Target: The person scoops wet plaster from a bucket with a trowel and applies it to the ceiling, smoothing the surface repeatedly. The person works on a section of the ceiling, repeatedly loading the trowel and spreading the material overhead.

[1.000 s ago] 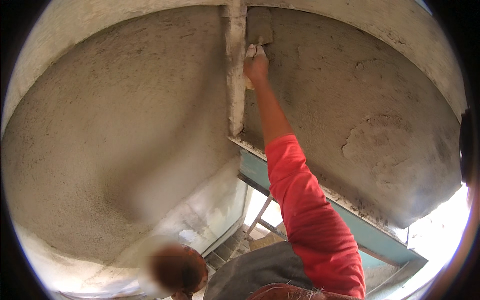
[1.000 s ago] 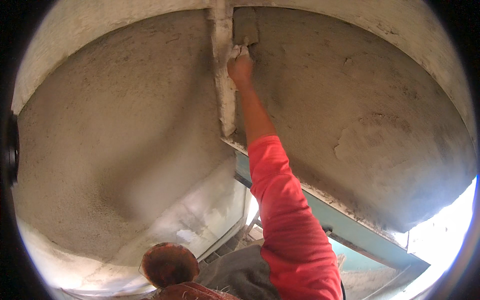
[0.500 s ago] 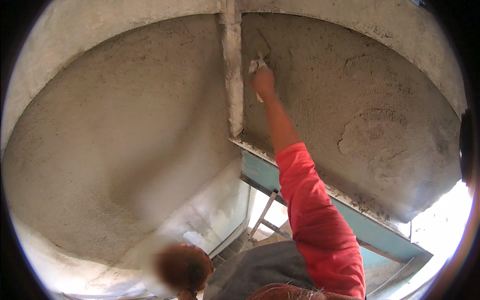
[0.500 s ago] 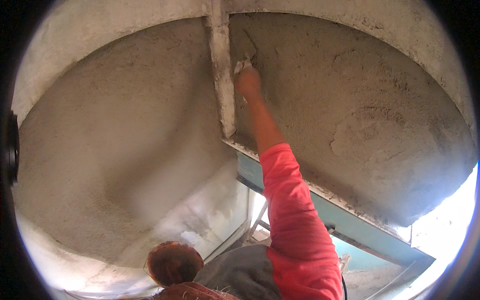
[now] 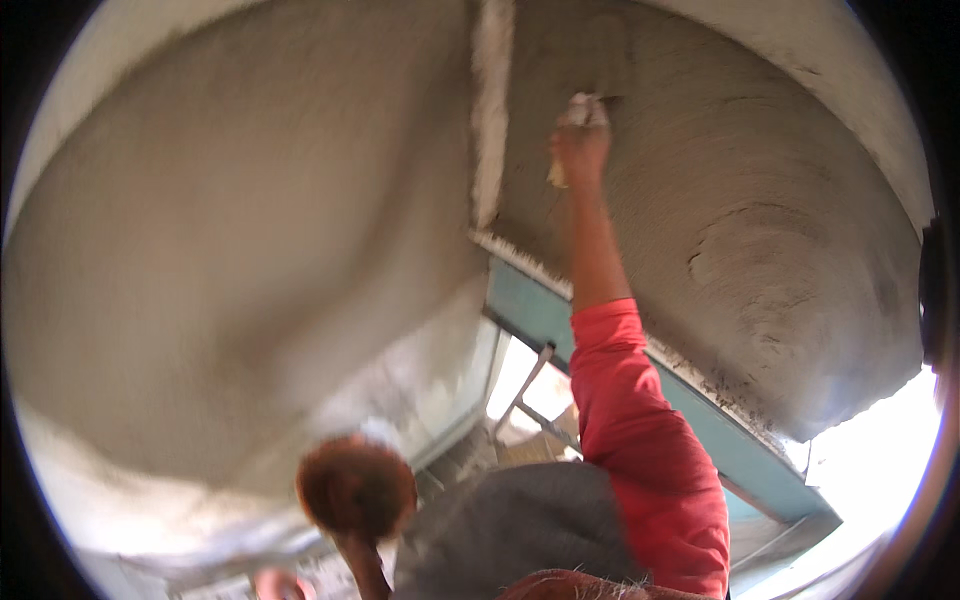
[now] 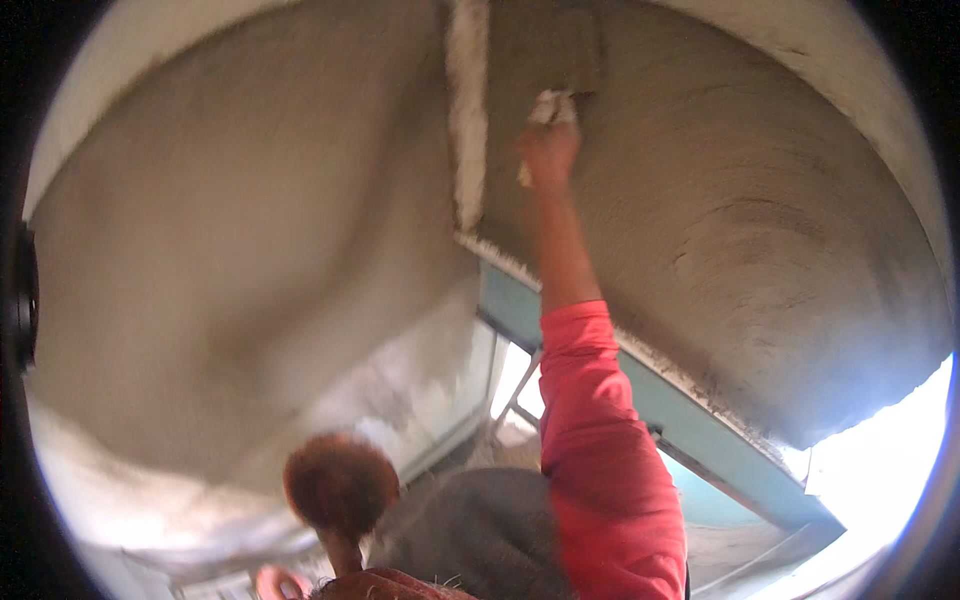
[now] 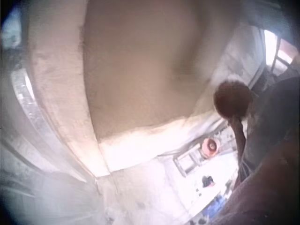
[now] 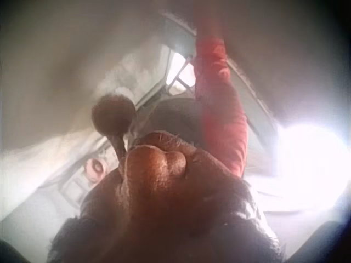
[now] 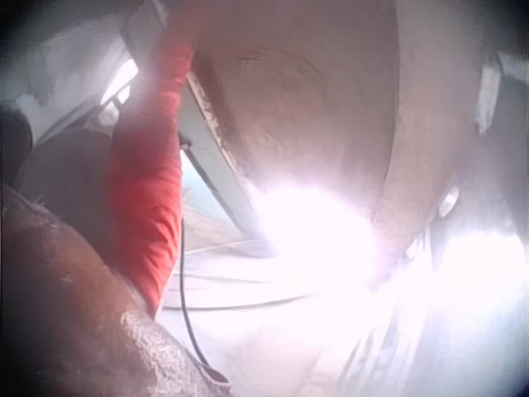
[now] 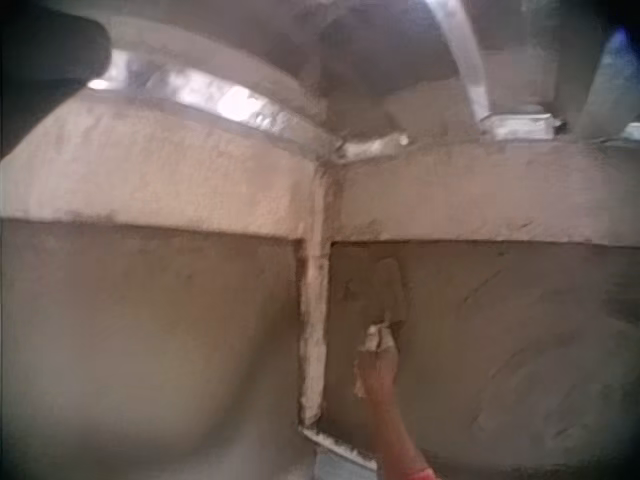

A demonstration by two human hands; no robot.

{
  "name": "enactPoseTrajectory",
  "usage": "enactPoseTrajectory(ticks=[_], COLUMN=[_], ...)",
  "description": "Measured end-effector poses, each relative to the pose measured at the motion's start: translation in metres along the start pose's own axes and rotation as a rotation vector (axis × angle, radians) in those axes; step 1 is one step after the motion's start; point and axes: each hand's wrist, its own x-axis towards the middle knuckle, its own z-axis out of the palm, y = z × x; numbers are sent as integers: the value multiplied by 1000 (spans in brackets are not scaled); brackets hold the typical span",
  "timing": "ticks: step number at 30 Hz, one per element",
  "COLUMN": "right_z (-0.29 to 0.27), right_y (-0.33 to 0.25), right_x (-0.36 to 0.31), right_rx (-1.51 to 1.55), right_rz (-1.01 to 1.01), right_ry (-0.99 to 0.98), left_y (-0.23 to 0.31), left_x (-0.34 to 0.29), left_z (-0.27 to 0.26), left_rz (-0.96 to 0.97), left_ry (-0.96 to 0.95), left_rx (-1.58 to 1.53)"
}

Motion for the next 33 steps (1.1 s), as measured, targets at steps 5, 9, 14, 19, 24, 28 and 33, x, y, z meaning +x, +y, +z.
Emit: enactPoseTrajectory(ticks=[5, 9, 14, 19, 24, 28, 33], right_z=[-68, -117, -138, -135, -127, -121, -116], right_y=[54, 85, 97, 100, 90, 87, 111], right_x=[-180, -328, -374, -356, -370, -380, -394], right_rx=[243, -232, -664, -745, -780, -669, -471], right_rz=[-202, -549, 130, 14, 37, 41, 14], right_ry=[-592, -1100, -1488, -1680, -1773, -1910, -2061], left_y=[29, 66, 93, 97, 106, 112, 98], left_x=[11, 25, 23, 15, -9, -27, -24], left_z=[28, 80, 125, 135, 153, 159, 148], left_rz=[14, 113, 231, 340, 246, 191, 296], left_ry=[-140, -61, -177, -239, -261, -210, -257], left_rx=[-127, 88, 115, 281, 219, 244, 348])
